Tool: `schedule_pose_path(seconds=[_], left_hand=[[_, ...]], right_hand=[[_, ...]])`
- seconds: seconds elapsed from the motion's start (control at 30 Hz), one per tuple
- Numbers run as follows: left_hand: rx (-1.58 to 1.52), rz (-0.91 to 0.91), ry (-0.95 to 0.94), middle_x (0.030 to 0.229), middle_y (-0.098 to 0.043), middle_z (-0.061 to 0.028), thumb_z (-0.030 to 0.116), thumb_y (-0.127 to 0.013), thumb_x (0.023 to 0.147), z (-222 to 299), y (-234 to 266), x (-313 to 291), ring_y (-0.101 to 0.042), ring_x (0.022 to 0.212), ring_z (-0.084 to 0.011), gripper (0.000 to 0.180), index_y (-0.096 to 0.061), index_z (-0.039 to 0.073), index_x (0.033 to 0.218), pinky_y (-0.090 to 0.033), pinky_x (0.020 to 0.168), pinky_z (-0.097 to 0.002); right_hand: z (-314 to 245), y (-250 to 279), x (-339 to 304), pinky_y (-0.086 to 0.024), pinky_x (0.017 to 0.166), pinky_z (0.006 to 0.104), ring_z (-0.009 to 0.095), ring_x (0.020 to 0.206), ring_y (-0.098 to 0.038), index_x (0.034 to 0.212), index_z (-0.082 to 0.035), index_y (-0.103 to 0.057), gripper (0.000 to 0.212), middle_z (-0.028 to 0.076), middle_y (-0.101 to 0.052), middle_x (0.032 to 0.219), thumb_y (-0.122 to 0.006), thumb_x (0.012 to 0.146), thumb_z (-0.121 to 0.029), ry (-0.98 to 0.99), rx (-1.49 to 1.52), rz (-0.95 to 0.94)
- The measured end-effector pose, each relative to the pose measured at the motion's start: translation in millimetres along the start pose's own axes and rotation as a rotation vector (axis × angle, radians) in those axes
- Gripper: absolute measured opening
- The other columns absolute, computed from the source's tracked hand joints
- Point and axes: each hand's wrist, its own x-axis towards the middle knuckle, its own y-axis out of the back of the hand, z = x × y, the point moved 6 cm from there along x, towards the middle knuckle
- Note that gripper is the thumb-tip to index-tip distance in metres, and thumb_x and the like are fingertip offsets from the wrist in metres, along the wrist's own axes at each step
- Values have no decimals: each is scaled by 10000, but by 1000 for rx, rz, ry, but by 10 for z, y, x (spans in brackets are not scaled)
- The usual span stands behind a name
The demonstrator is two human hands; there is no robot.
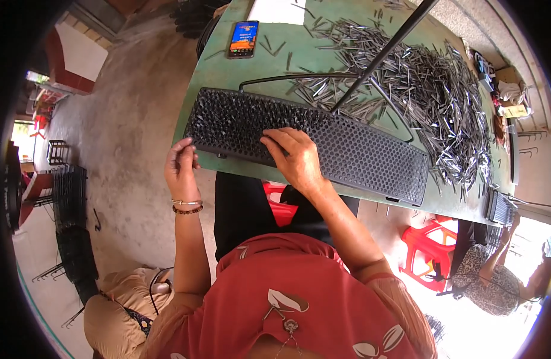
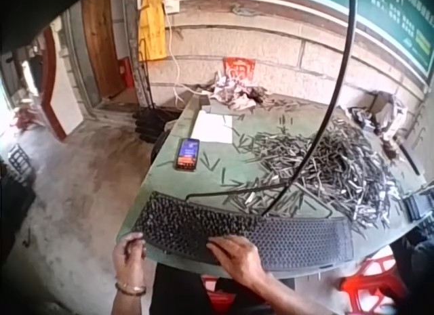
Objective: Inserting small metal pins into a black mesh grid frame as part of an assembly process.
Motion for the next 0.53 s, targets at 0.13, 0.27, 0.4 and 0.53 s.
schedule_pose_path(seconds=[0.13,0.27,0.4,0.53], left_hand=[[184,102,-181,938,-624,-29,68,-530,906,-14,160,317,-555,809,-68,162,-609,29,1042,-441,678,-197],[346,98,-192,1133,-589,-113,170,-473,942,-227,332,755,-557,1038,-183,277,-561,-13,1130,-425,892,-278],[320,-141,9,1243,-540,-157,358,-359,975,-544,201,997,-492,1169,-252,492,-505,-33,1235,-342,1012,-330],[380,-257,95,1296,-507,-154,405,-320,973,-600,-53,1008,-443,1231,-251,556,-475,-33,1278,-296,1048,-329]], right_hand=[[-29,-18,4,-505,669,333,265,749,-630,908,-30,-678,165,114,-661,843,-707,749,-63,79,-58,12],[-87,-88,-34,-491,652,341,246,733,-623,909,-47,-680,182,96,-662,835,-714,732,-75,207,-145,-7],[-133,-120,-71,-475,619,339,237,695,-605,904,-48,-677,192,78,-639,830,-722,724,-97,238,-177,-18],[-134,-122,-97,-461,589,335,218,635,-566,897,-60,-680,194,56,-574,816,-731,720,-120,225,-245,-8]])
